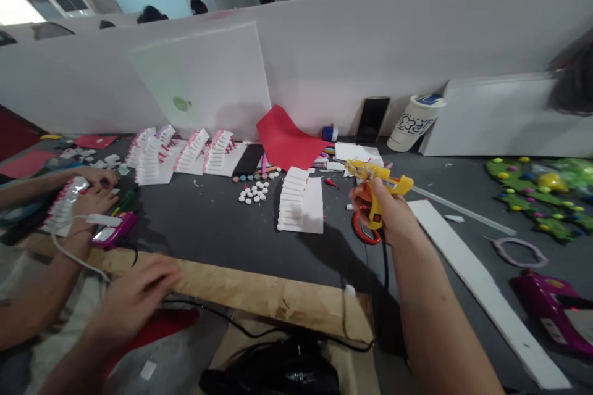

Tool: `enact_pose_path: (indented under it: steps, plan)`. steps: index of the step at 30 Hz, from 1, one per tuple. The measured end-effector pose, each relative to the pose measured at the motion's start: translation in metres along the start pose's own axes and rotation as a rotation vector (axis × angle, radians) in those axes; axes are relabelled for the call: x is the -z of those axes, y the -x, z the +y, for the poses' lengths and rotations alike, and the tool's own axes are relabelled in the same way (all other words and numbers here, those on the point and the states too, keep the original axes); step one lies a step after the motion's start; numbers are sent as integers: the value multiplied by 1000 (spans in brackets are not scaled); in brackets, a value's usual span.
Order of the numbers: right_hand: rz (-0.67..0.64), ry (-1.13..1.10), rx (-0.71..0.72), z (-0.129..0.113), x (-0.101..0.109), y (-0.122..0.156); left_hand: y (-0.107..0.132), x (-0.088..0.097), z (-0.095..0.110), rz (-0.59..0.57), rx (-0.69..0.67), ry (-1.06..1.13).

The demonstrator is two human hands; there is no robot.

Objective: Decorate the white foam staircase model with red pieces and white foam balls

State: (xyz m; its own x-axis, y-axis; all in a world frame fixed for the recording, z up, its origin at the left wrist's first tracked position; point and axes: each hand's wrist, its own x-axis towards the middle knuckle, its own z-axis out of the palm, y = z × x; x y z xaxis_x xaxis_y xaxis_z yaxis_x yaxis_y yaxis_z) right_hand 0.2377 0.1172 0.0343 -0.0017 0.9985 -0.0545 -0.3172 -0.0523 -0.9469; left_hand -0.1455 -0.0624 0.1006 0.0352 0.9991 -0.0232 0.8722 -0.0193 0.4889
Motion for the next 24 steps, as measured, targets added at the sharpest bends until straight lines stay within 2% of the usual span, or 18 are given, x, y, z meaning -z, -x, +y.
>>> enact_pose_path:
  steps: [3, 4, 6, 7, 8, 10, 13, 15, 19, 24]
  plan:
    - [-35, -36, -24, 8, -5, -2, -99, -35, 9, -355, -286, 231]
    - [-43, -36, -32, 11, -7, -2, -131, -44, 13, -267, -321, 248]
    - [-49, -8, -60, 18, -11, -3, -183, -55, 19, 170, -241, 117]
    - [-46, 16, -76, 21, -12, -3, -201, -58, 20, 310, -227, -3]
    - [-47, 47, -93, 25, -14, -3, -214, -60, 20, 371, -216, -115]
    - [-64, 115, -108, 31, -17, -1, -226, -64, 16, 295, -236, -286]
    - [-123, 180, -93, 40, -21, 4, -225, -76, 5, 82, -309, -424]
    - [-149, 172, -85, 45, -23, 6, -222, -88, -1, 15, -324, -479]
    - [-204, -9, -139, 57, -28, 6, -223, -102, -5, -22, -308, -517]
    - [-263, -220, -230, 76, -34, -2, -223, -101, -2, 28, -321, -474]
